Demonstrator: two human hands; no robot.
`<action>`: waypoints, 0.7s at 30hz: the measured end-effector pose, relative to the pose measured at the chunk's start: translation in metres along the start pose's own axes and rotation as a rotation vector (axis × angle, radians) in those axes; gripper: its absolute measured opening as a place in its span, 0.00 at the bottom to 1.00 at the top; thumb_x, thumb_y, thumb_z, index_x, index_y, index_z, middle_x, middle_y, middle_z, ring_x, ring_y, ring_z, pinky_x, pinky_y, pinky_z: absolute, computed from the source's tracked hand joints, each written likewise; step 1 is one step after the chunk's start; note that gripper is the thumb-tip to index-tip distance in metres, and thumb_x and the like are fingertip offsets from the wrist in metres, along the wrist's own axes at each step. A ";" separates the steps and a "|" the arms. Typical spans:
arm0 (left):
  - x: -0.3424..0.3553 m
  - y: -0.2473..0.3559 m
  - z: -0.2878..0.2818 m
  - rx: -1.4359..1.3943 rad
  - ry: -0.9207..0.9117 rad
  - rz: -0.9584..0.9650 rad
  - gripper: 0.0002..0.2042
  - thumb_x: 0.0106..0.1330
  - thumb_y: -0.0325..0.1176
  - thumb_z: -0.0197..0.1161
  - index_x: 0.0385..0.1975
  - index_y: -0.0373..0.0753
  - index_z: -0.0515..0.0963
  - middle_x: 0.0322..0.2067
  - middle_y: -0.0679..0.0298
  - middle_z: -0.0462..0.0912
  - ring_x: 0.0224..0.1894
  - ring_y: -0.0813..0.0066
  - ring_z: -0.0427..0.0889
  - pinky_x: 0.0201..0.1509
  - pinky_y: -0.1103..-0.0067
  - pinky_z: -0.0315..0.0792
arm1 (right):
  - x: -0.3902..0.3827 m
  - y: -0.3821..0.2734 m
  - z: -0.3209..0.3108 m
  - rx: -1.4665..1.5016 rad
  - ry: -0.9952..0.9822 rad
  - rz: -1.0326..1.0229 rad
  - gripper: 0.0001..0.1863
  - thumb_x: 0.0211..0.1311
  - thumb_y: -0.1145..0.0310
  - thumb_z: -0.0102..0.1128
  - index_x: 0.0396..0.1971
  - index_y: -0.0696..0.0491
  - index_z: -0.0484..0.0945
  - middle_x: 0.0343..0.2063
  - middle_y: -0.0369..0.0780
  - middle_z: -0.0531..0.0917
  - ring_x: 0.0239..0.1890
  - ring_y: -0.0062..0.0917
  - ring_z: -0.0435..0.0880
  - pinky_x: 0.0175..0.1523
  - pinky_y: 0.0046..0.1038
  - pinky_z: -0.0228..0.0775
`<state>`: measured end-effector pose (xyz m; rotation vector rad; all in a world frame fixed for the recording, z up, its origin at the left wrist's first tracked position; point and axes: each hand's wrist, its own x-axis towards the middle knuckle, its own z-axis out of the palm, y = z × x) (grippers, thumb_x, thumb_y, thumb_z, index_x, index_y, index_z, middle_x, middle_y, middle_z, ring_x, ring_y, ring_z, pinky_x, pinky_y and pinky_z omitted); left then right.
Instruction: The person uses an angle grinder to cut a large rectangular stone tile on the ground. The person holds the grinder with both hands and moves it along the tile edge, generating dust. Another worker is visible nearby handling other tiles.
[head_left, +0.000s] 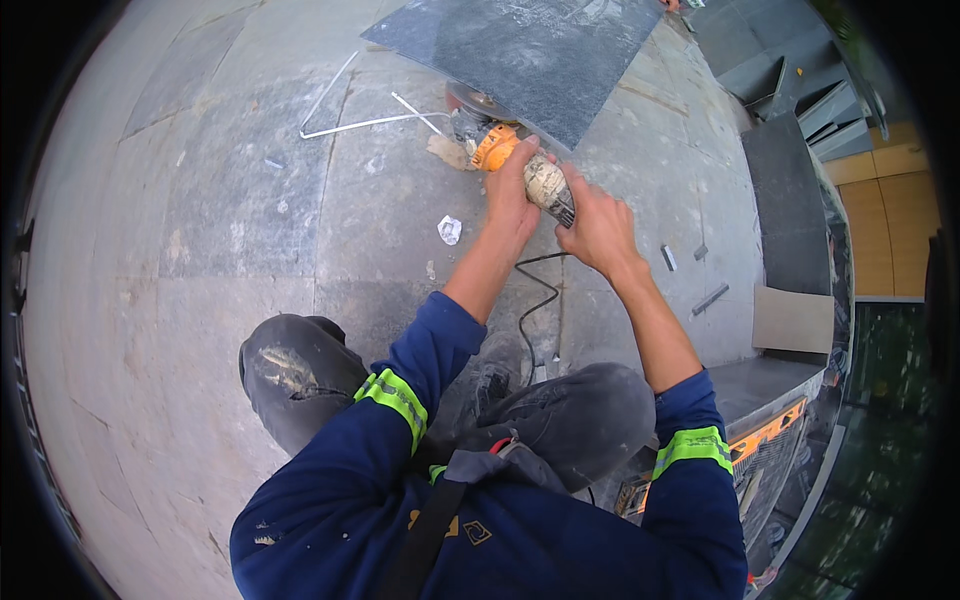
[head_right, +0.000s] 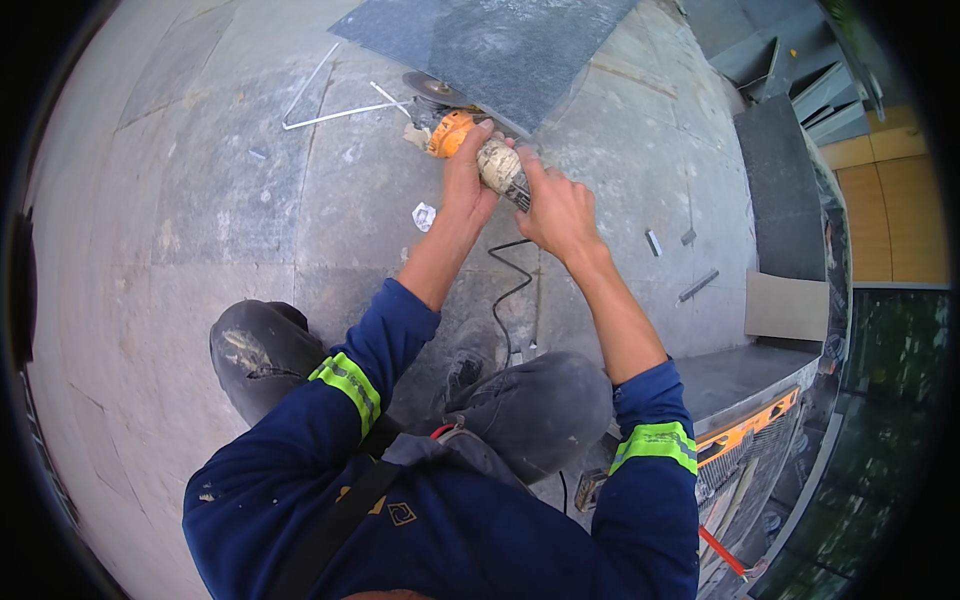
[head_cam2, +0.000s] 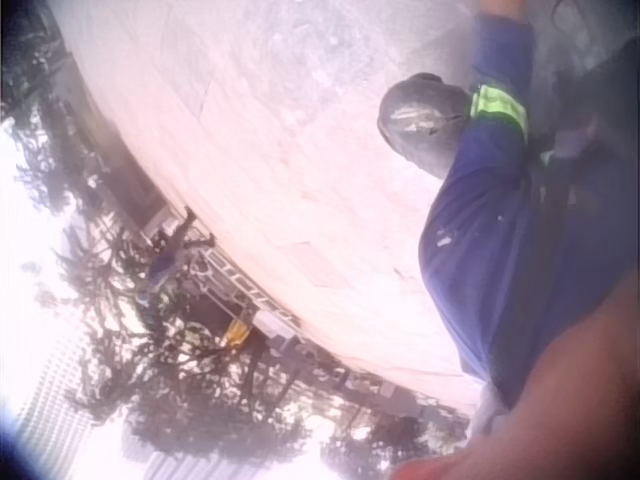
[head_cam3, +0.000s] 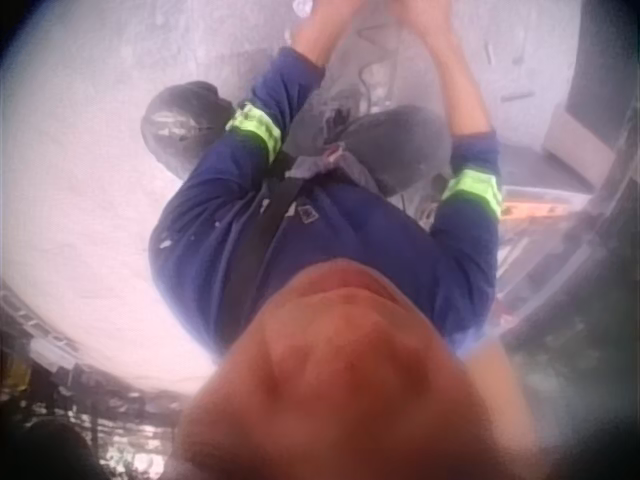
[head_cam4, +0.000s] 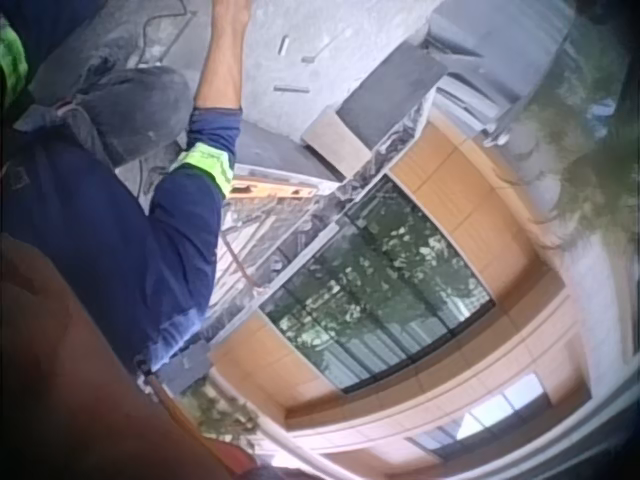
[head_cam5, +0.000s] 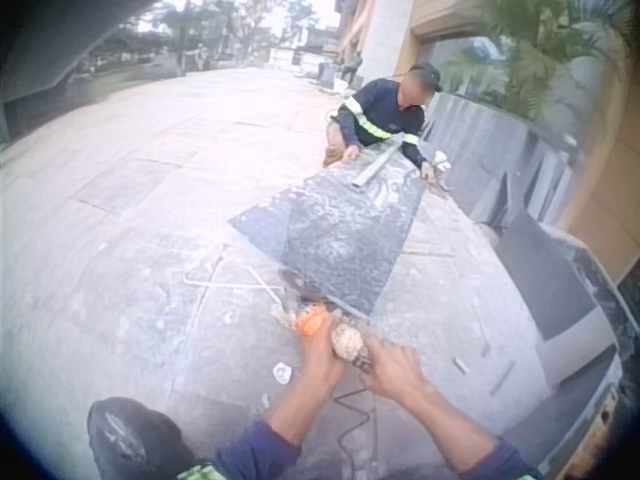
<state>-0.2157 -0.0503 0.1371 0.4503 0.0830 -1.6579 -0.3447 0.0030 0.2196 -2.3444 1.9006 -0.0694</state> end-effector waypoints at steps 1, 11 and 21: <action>-0.006 -0.004 -0.001 -0.017 -0.012 0.000 0.11 0.70 0.28 0.73 0.45 0.38 0.79 0.37 0.61 0.85 0.42 0.65 0.90 0.49 0.67 0.87 | -0.006 0.002 -0.002 0.003 0.001 -0.007 0.47 0.52 0.68 0.77 0.75 0.44 0.68 0.45 0.54 0.90 0.46 0.55 0.91 0.51 0.54 0.83; -0.028 -0.029 0.004 0.007 0.005 0.024 0.10 0.69 0.27 0.70 0.46 0.37 0.79 0.38 0.61 0.86 0.42 0.67 0.89 0.49 0.68 0.87 | -0.033 0.019 -0.008 0.010 0.013 -0.013 0.46 0.53 0.69 0.75 0.75 0.43 0.67 0.45 0.51 0.89 0.45 0.55 0.90 0.50 0.55 0.83; -0.007 -0.019 -0.002 0.033 0.010 0.040 0.10 0.70 0.29 0.71 0.45 0.37 0.77 0.36 0.60 0.85 0.40 0.67 0.90 0.47 0.68 0.87 | -0.016 0.013 -0.002 0.012 0.020 -0.046 0.48 0.52 0.68 0.76 0.75 0.45 0.66 0.46 0.52 0.89 0.45 0.56 0.90 0.50 0.55 0.84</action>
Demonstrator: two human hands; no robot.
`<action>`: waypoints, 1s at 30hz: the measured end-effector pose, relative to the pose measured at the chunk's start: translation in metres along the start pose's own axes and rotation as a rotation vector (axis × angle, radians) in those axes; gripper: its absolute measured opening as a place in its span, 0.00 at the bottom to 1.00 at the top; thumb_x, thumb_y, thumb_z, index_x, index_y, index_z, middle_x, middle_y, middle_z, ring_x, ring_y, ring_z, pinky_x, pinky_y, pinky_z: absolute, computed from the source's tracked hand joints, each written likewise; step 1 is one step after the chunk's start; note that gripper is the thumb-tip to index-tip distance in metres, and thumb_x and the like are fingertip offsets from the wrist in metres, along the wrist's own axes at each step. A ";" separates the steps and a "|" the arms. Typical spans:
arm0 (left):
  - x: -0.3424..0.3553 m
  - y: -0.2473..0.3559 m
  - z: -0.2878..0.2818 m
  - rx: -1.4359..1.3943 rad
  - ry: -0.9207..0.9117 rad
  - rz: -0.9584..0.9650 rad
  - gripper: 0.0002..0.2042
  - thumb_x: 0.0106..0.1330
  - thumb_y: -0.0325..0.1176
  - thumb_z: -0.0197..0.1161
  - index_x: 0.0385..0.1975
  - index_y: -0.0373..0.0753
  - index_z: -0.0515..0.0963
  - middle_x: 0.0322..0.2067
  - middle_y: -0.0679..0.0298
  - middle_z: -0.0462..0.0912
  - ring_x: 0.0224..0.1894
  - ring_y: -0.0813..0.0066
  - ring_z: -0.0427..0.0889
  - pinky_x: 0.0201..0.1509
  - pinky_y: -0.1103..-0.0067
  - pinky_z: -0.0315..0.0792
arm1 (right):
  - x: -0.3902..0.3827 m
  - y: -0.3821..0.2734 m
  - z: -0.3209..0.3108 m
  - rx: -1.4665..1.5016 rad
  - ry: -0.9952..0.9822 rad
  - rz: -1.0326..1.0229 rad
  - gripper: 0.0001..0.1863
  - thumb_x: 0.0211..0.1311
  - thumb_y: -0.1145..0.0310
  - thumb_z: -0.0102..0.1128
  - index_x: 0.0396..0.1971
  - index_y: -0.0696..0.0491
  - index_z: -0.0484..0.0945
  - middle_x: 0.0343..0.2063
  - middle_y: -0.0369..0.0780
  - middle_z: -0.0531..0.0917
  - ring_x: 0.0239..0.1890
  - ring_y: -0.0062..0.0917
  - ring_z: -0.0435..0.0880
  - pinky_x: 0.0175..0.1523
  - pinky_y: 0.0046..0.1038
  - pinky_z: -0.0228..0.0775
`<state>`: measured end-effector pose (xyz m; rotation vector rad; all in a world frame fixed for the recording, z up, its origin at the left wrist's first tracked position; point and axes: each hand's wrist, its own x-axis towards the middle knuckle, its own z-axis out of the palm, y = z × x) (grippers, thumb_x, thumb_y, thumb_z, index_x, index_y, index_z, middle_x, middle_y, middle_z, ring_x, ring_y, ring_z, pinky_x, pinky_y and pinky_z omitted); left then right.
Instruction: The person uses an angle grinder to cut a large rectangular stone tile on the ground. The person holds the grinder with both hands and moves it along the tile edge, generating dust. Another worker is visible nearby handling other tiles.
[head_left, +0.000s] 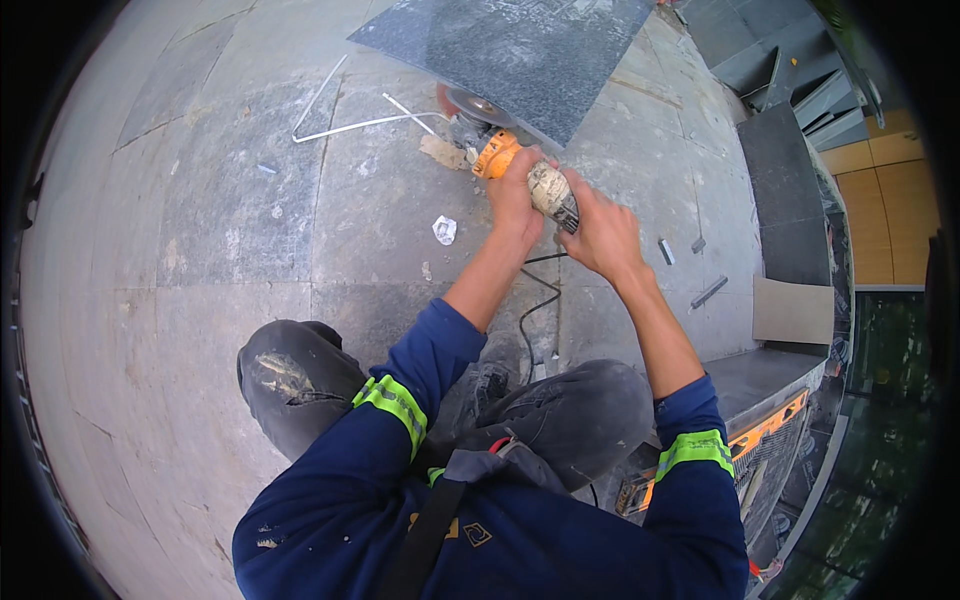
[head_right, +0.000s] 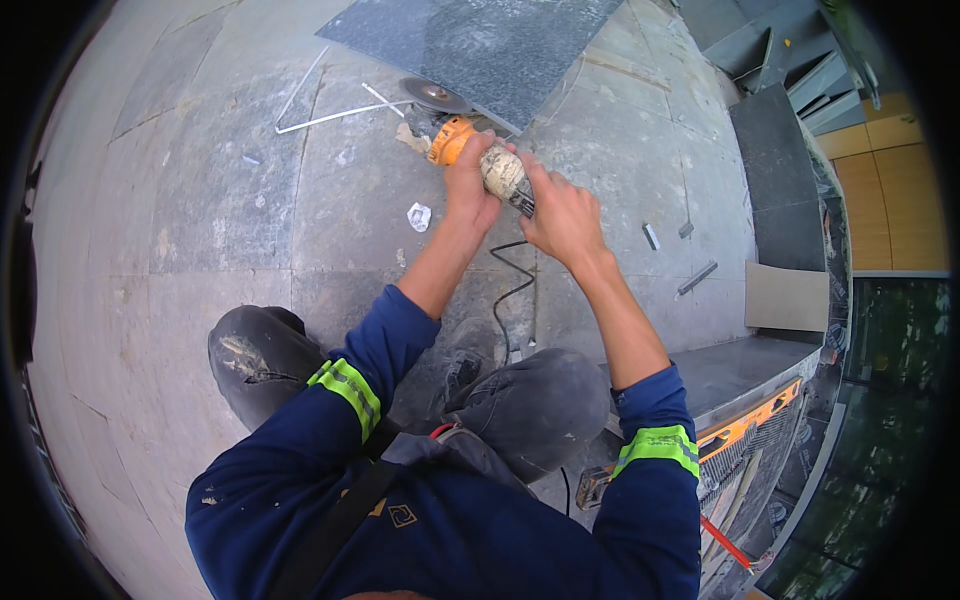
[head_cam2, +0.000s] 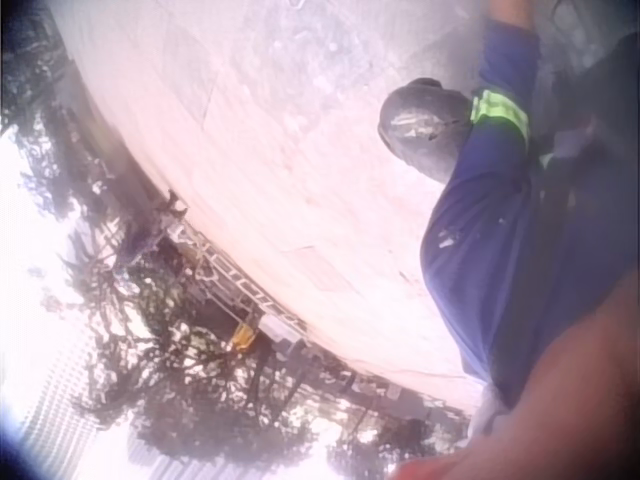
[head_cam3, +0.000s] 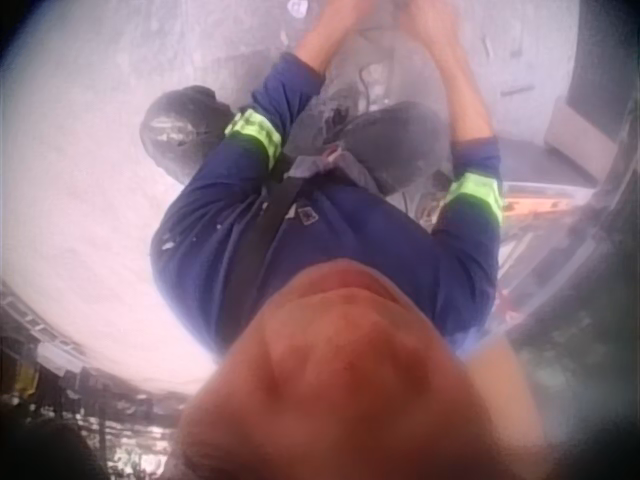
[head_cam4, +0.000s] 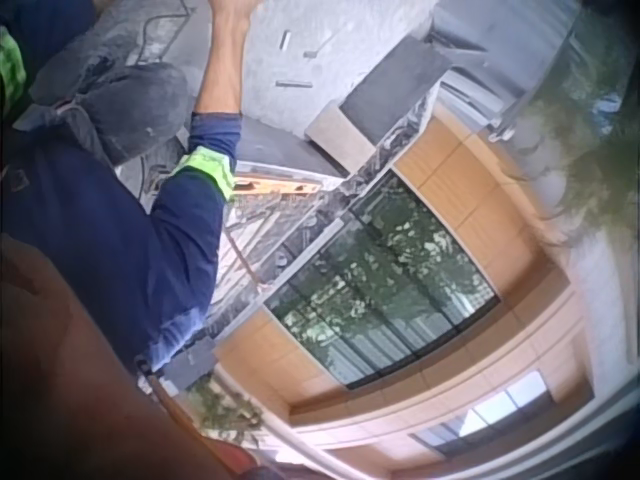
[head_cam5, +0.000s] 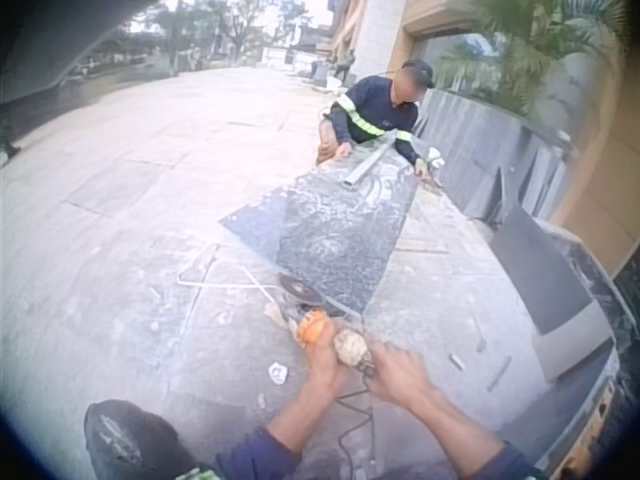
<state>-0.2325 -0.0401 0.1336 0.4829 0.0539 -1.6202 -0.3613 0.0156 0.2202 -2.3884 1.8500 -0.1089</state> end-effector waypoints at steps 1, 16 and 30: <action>0.003 0.002 0.000 -0.003 -0.003 -0.005 0.10 0.70 0.29 0.71 0.45 0.37 0.77 0.36 0.60 0.85 0.40 0.66 0.90 0.47 0.67 0.87 | 0.003 -0.001 0.000 -0.006 0.002 0.000 0.47 0.51 0.69 0.76 0.75 0.45 0.67 0.46 0.52 0.89 0.45 0.56 0.90 0.50 0.54 0.84; 0.025 0.004 -0.006 -0.026 -0.045 -0.110 0.08 0.69 0.27 0.70 0.44 0.37 0.79 0.35 0.61 0.86 0.39 0.65 0.90 0.47 0.66 0.87 | 0.004 0.000 -0.003 -0.002 0.010 0.012 0.46 0.53 0.70 0.76 0.74 0.48 0.67 0.42 0.54 0.89 0.43 0.54 0.92 0.48 0.53 0.84; 0.026 -0.004 -0.026 0.045 -0.151 -0.119 0.08 0.77 0.32 0.65 0.47 0.36 0.77 0.41 0.60 0.86 0.48 0.64 0.88 0.57 0.66 0.88 | -0.012 0.019 0.009 0.015 0.033 -0.038 0.49 0.48 0.74 0.73 0.76 0.49 0.68 0.36 0.49 0.89 0.37 0.50 0.91 0.39 0.51 0.82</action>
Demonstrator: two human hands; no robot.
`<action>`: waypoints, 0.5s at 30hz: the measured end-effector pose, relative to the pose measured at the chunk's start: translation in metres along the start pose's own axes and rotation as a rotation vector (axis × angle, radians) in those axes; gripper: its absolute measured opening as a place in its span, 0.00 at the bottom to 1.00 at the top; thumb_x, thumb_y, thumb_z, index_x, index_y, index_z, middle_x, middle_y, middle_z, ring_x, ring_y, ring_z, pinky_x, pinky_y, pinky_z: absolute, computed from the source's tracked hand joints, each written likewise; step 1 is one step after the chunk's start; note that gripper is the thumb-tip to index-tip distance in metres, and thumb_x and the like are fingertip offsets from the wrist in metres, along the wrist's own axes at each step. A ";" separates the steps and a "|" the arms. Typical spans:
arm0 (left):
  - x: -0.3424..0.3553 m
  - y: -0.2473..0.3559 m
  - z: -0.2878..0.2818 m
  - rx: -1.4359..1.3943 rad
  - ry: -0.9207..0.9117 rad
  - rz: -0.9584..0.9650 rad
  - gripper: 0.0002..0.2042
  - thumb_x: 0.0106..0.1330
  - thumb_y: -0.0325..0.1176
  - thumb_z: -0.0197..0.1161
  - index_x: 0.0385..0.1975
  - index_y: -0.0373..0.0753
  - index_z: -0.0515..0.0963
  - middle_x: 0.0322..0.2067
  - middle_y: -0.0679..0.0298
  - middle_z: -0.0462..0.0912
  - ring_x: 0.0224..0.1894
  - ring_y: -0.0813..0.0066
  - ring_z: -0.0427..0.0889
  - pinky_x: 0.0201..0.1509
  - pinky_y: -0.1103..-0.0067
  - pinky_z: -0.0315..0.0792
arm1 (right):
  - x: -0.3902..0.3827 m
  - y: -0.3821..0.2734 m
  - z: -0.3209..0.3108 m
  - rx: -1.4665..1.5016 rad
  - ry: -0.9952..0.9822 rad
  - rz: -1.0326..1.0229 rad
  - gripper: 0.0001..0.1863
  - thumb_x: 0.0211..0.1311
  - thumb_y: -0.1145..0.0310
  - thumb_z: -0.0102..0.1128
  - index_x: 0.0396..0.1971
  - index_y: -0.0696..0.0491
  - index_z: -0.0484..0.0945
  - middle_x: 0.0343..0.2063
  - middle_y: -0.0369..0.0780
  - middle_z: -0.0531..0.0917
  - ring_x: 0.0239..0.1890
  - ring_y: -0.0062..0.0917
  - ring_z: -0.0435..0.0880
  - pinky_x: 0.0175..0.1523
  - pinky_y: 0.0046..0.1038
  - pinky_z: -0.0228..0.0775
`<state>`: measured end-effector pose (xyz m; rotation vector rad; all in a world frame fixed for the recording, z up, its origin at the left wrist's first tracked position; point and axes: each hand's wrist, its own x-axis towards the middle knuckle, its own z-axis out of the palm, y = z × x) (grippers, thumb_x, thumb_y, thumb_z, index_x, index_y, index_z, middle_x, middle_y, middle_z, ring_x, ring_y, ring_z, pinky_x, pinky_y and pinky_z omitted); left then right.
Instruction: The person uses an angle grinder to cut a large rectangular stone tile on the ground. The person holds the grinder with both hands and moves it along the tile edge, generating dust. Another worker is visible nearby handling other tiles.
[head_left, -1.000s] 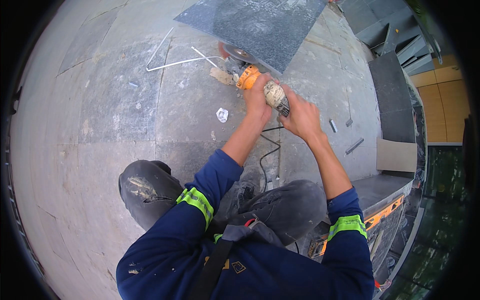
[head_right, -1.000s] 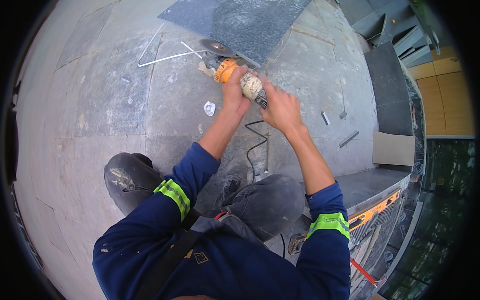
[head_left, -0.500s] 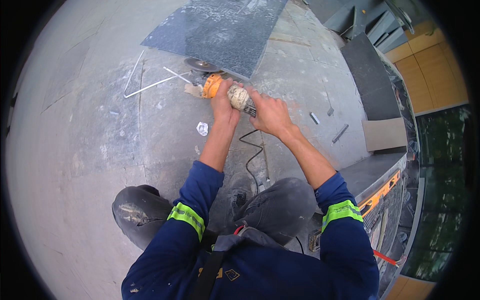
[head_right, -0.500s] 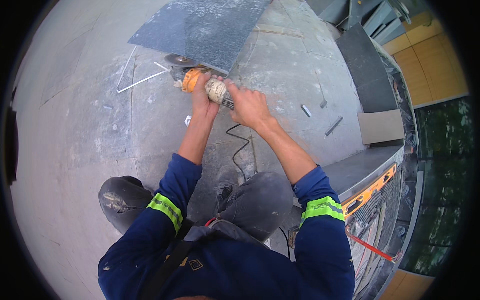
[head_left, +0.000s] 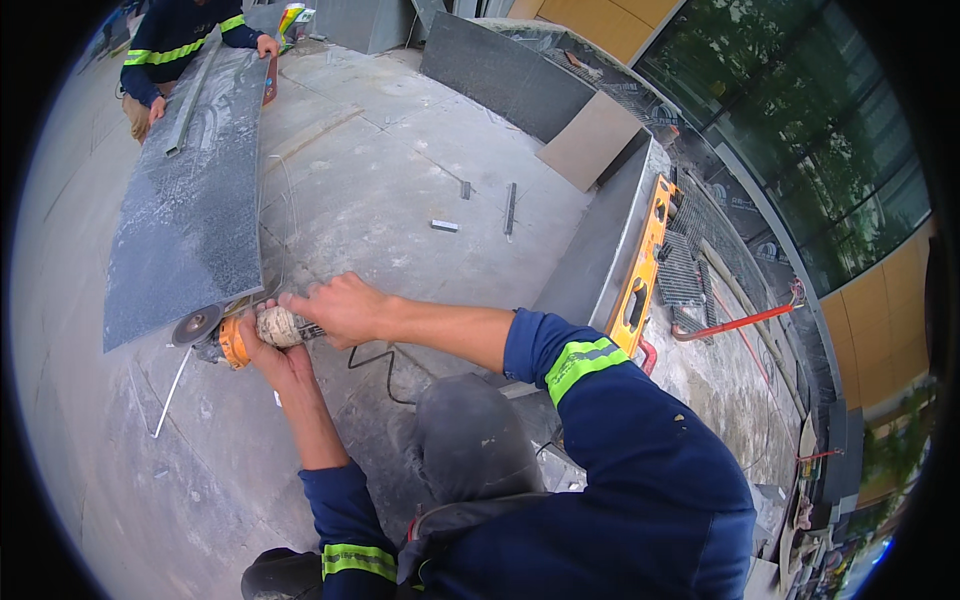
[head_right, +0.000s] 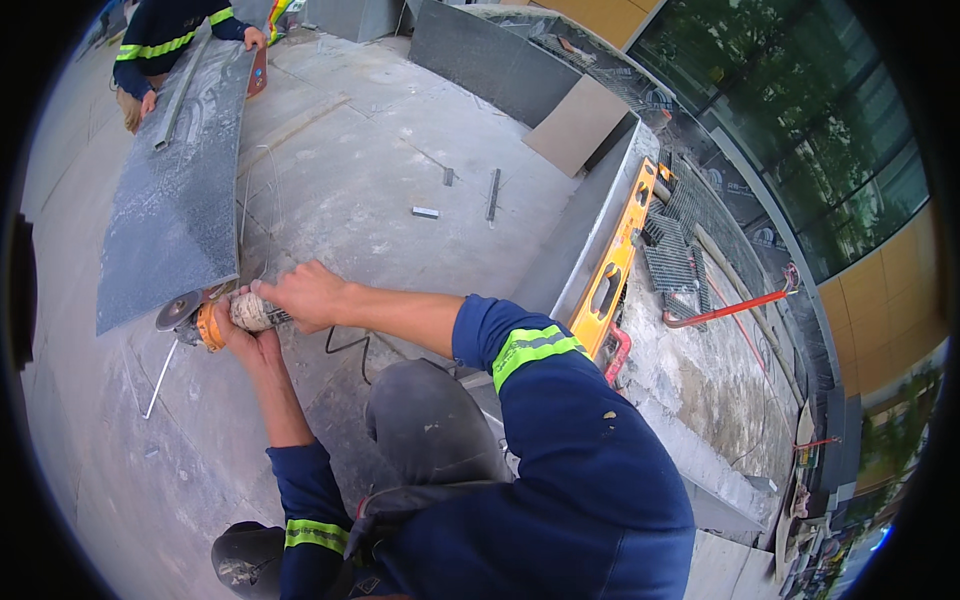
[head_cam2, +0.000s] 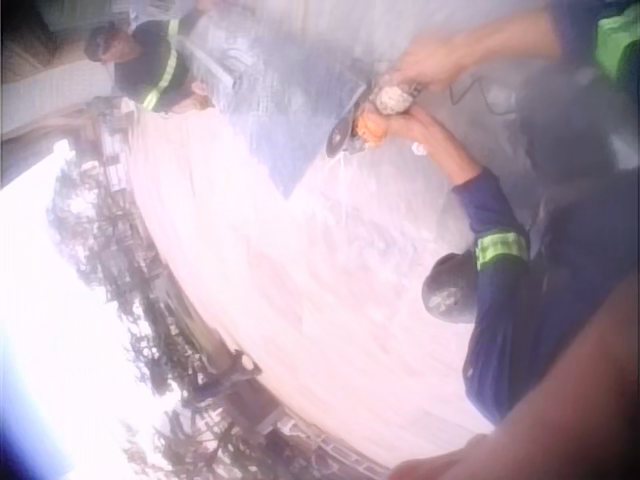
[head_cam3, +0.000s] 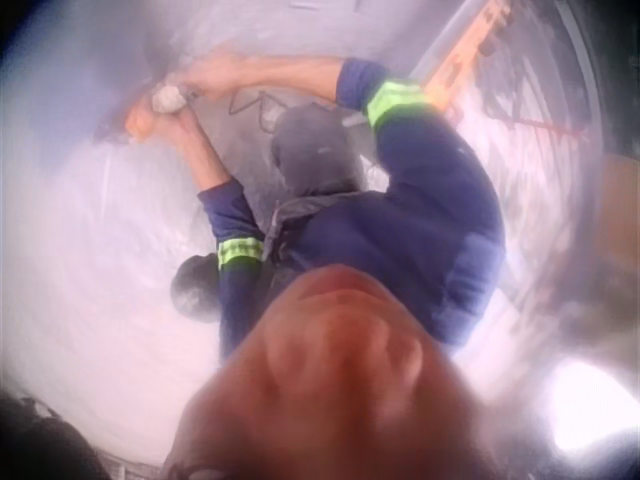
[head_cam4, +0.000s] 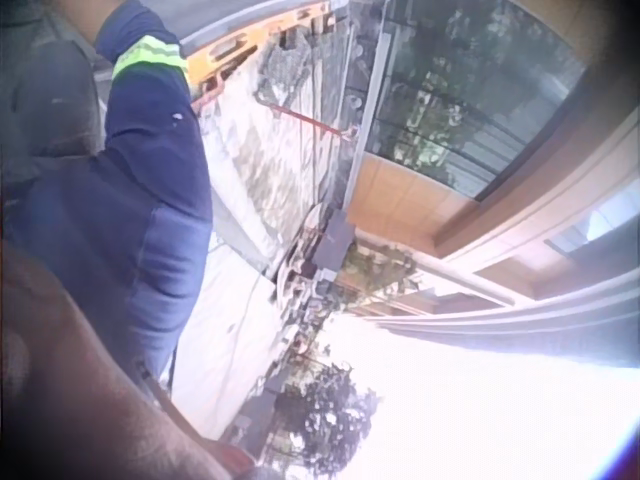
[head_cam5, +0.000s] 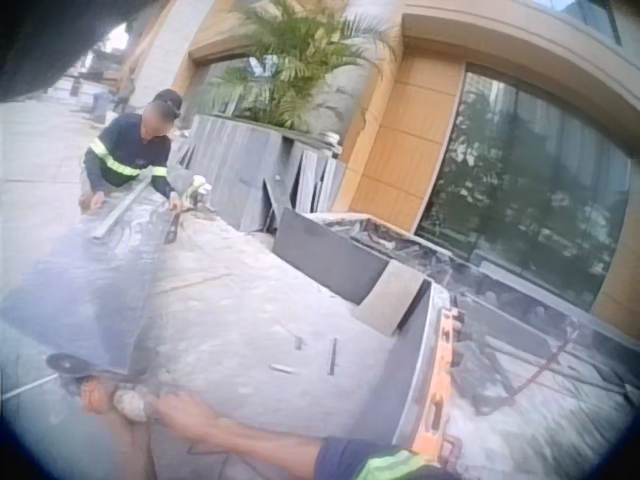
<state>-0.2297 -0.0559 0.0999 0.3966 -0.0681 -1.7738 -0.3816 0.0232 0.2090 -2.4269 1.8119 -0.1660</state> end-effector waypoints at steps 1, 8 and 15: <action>0.002 0.006 -0.002 0.003 -0.013 0.010 0.08 0.77 0.32 0.65 0.47 0.35 0.77 0.41 0.60 0.86 0.48 0.64 0.88 0.57 0.66 0.88 | 0.003 -0.003 0.002 0.012 0.013 -0.007 0.49 0.47 0.74 0.73 0.76 0.50 0.68 0.36 0.49 0.89 0.36 0.50 0.91 0.38 0.51 0.81; 0.023 0.025 -0.010 0.057 -0.031 0.003 0.10 0.76 0.34 0.64 0.47 0.34 0.79 0.40 0.58 0.87 0.47 0.64 0.89 0.57 0.65 0.89 | 0.021 -0.009 0.008 0.030 0.041 -0.047 0.47 0.48 0.74 0.71 0.74 0.55 0.70 0.32 0.50 0.89 0.35 0.50 0.91 0.38 0.50 0.81; 0.044 0.038 -0.020 0.038 -0.120 0.002 0.09 0.77 0.32 0.64 0.47 0.34 0.79 0.39 0.57 0.86 0.45 0.63 0.89 0.55 0.65 0.89 | 0.034 -0.013 0.013 -0.007 0.081 -0.075 0.45 0.49 0.72 0.73 0.73 0.57 0.71 0.32 0.50 0.89 0.35 0.50 0.92 0.38 0.50 0.81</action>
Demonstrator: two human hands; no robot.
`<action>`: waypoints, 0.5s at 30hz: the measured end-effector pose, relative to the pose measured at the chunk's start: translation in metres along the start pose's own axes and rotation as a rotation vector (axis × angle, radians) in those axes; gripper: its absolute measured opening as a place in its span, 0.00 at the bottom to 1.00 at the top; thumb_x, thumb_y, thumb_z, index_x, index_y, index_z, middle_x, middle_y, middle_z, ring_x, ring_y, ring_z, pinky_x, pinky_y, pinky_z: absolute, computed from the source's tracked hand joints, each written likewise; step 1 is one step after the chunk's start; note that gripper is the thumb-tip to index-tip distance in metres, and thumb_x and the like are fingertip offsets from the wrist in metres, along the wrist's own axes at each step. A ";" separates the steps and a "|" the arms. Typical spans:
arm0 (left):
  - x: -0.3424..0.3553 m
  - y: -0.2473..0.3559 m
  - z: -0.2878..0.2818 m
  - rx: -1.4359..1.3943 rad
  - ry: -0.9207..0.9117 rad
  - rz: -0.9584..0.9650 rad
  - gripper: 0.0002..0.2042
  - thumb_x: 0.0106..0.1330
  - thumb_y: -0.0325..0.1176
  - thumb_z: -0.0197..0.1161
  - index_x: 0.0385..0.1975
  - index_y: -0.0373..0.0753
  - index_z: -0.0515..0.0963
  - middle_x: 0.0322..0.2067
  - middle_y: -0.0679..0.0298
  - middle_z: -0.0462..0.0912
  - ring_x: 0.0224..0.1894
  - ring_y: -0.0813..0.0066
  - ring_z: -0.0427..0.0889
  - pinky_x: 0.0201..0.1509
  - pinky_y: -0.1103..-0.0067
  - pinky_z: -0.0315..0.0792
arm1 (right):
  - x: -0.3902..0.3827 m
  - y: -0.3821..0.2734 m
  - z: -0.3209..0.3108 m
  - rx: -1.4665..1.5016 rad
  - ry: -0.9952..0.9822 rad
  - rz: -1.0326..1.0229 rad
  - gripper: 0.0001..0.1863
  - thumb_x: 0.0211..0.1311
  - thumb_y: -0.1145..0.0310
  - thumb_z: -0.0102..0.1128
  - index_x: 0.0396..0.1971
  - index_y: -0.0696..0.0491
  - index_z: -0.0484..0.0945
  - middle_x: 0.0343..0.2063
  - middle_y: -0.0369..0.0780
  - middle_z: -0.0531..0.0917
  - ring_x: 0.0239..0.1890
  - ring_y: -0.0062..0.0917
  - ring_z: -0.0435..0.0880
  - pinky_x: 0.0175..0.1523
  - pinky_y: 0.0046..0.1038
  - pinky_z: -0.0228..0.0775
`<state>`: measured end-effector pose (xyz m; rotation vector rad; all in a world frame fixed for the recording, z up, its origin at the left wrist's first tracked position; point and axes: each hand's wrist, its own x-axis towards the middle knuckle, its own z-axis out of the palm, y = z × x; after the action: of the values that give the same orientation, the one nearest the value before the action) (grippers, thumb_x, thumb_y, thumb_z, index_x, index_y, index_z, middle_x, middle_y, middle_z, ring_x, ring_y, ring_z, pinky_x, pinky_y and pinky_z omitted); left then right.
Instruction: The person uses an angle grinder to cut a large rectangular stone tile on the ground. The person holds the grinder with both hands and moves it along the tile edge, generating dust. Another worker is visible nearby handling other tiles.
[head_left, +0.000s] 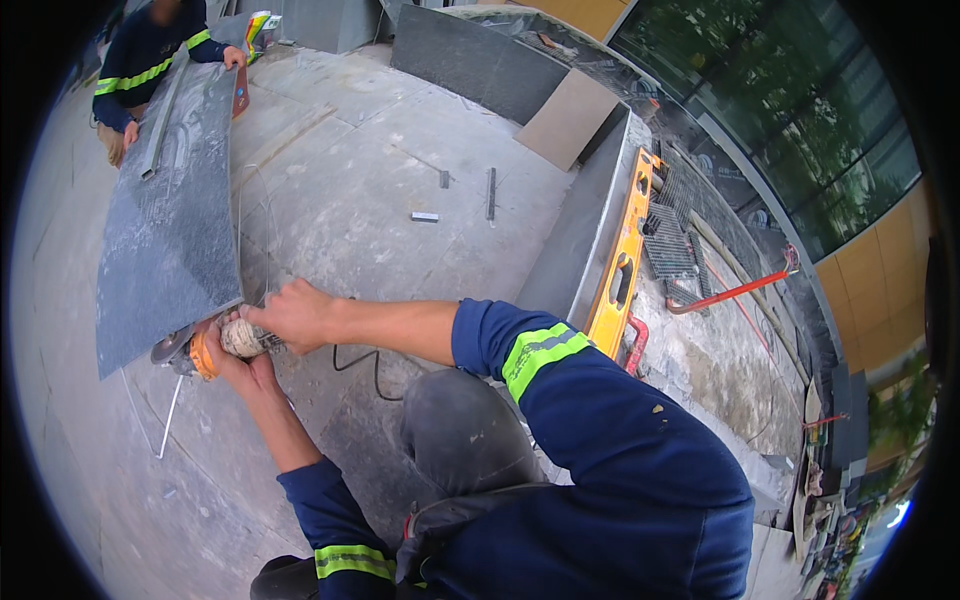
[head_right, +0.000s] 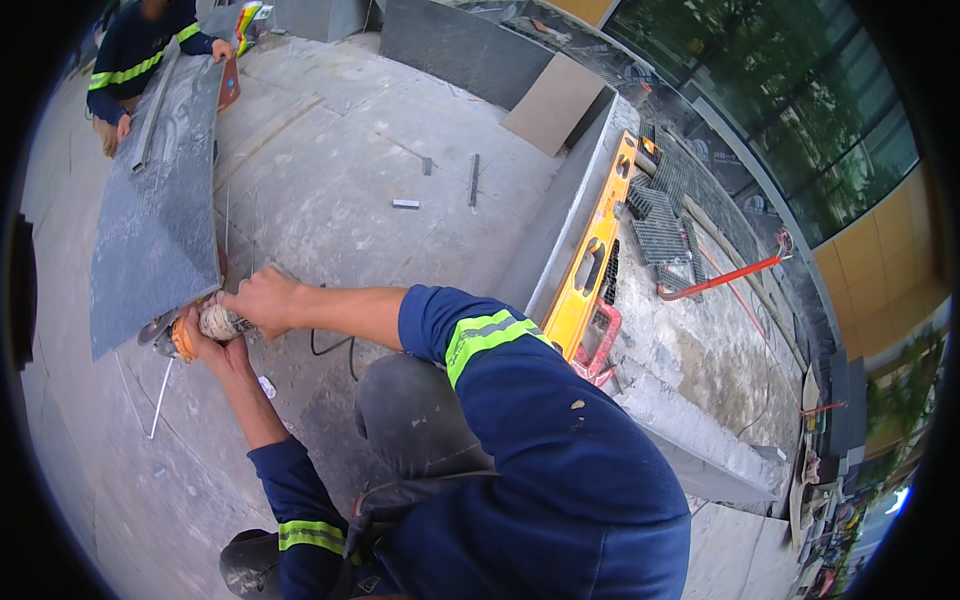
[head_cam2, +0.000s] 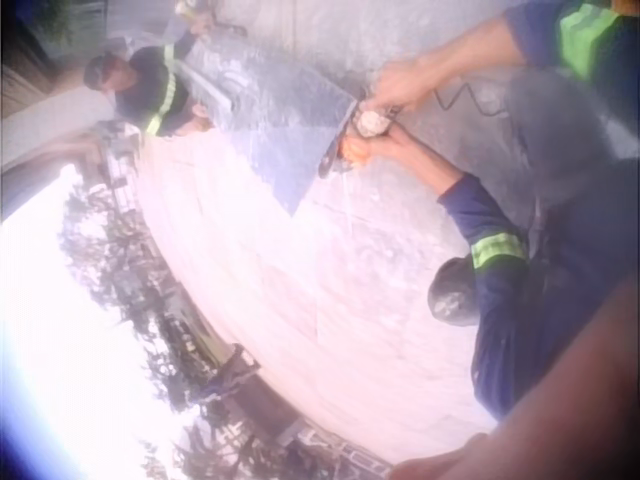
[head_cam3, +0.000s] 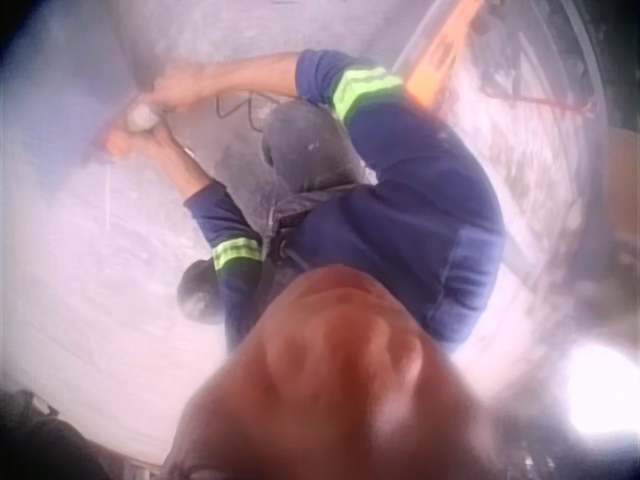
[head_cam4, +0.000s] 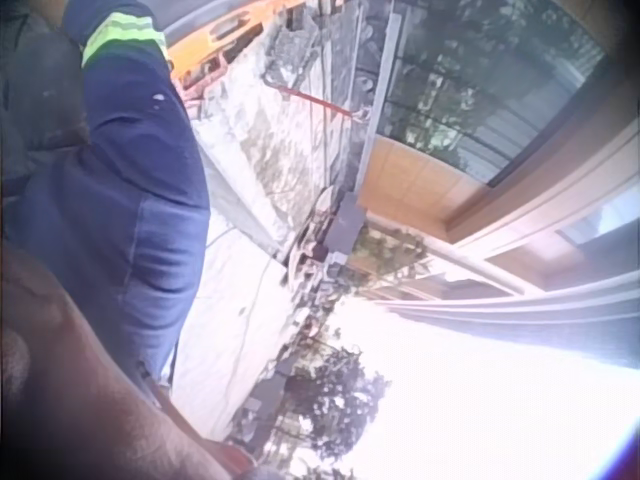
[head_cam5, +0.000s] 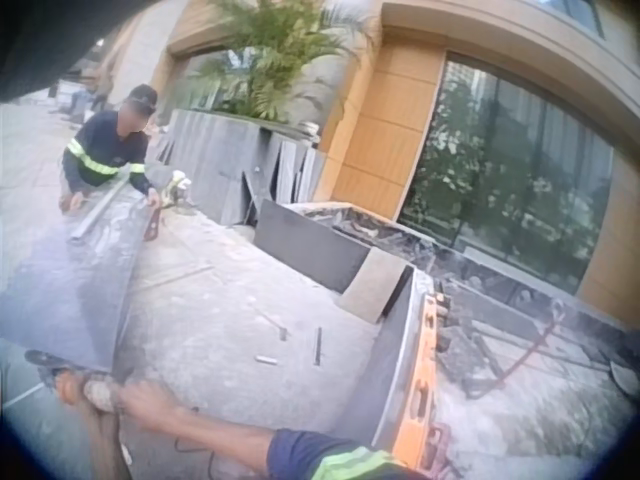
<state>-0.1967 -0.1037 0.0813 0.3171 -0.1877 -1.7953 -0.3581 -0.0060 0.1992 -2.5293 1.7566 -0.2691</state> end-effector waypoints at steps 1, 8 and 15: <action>-0.002 0.000 0.002 0.012 0.015 0.002 0.09 0.77 0.32 0.64 0.47 0.34 0.79 0.40 0.57 0.86 0.45 0.63 0.89 0.55 0.66 0.89 | -0.001 -0.001 -0.001 0.004 -0.010 0.014 0.42 0.48 0.72 0.74 0.69 0.56 0.72 0.33 0.50 0.90 0.37 0.50 0.92 0.40 0.49 0.82; -0.036 -0.025 0.028 0.043 0.058 -0.006 0.08 0.78 0.33 0.62 0.46 0.34 0.78 0.41 0.58 0.86 0.46 0.64 0.88 0.56 0.66 0.87 | -0.030 0.009 -0.012 0.020 0.004 0.038 0.39 0.46 0.72 0.75 0.64 0.54 0.74 0.34 0.50 0.91 0.38 0.50 0.93 0.40 0.49 0.82; -0.041 -0.038 0.032 0.034 0.078 0.014 0.09 0.78 0.35 0.61 0.46 0.34 0.80 0.41 0.58 0.86 0.48 0.66 0.88 0.57 0.67 0.86 | -0.039 0.014 -0.017 0.007 -0.005 0.063 0.42 0.47 0.72 0.74 0.68 0.52 0.73 0.32 0.49 0.90 0.36 0.50 0.92 0.36 0.51 0.80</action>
<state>-0.2325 -0.0555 0.1057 0.4080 -0.1648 -1.7643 -0.3868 0.0264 0.2092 -2.4622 1.8266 -0.2651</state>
